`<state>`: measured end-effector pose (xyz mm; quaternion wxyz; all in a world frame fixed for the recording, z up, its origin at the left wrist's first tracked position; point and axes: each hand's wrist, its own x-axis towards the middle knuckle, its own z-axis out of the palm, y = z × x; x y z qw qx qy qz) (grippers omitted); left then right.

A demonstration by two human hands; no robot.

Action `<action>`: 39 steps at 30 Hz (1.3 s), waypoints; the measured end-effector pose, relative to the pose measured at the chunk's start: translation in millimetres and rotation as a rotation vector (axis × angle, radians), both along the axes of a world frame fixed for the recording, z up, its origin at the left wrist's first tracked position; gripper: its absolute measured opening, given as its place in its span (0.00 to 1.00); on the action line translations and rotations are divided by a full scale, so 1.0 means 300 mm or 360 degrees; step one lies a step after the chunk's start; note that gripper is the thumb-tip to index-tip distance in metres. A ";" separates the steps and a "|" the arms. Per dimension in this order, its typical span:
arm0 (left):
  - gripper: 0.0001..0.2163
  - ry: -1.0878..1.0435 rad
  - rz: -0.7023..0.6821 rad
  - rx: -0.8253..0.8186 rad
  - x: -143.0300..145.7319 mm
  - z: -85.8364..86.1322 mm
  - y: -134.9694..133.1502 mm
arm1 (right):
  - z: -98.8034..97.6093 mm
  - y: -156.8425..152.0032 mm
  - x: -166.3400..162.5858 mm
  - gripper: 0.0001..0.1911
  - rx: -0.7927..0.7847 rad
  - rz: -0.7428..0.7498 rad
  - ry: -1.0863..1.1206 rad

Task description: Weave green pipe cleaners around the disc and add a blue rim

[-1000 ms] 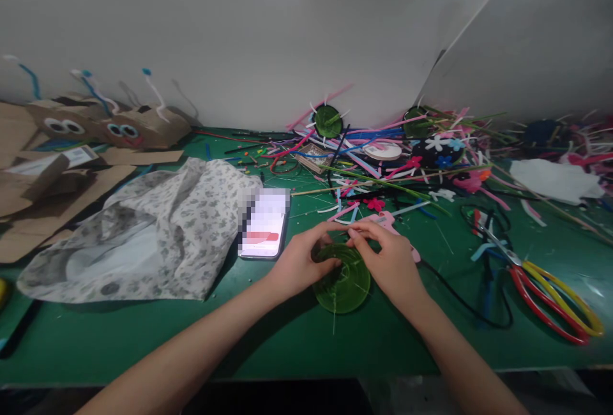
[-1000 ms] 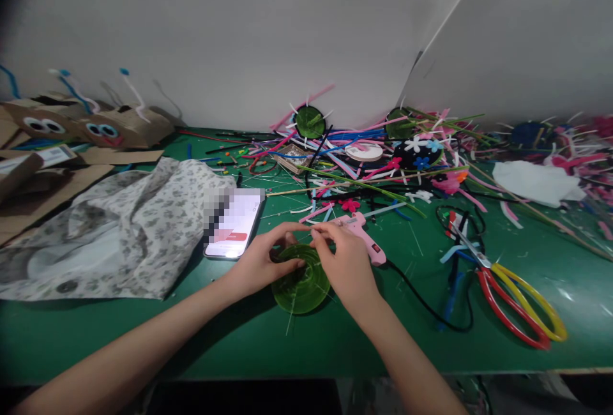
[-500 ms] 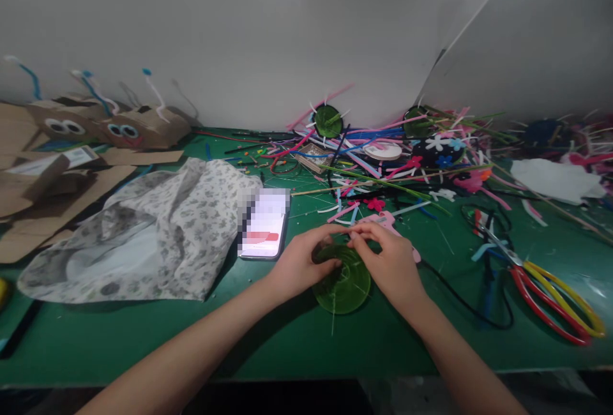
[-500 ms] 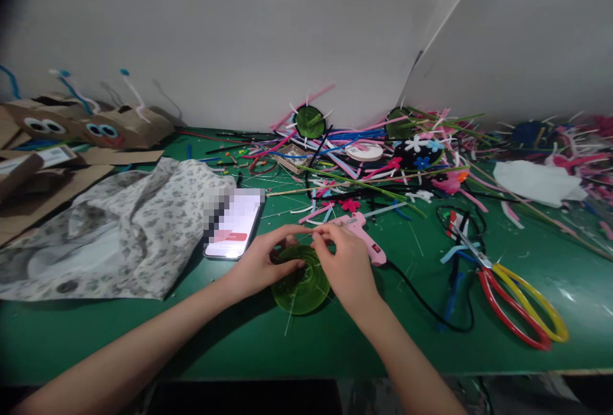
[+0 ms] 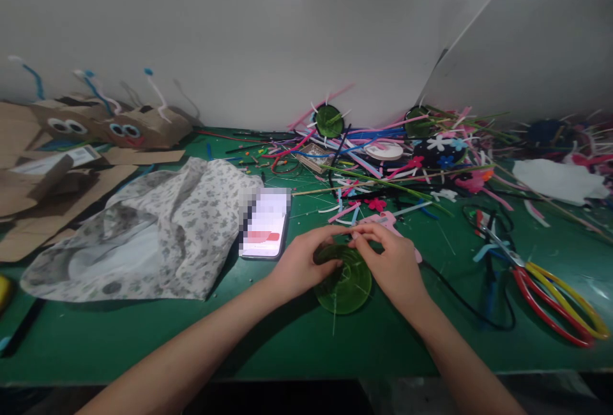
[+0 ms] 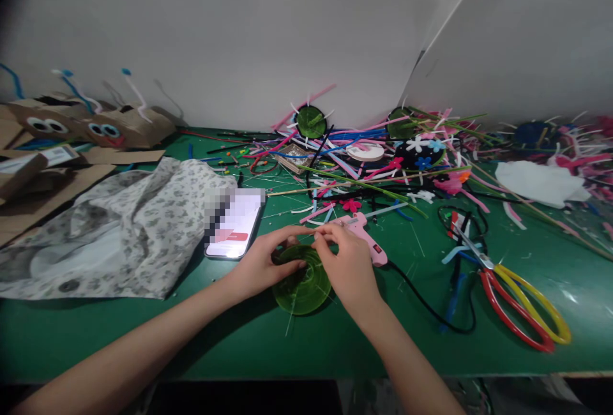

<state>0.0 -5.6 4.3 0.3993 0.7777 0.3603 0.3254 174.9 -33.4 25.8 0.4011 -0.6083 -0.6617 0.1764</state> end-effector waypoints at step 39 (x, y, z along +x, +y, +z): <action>0.26 -0.0083 -0.0047 0.0035 -0.004 -0.013 0.005 | -0.010 -0.005 0.007 0.07 0.0066 -0.0033 -0.0053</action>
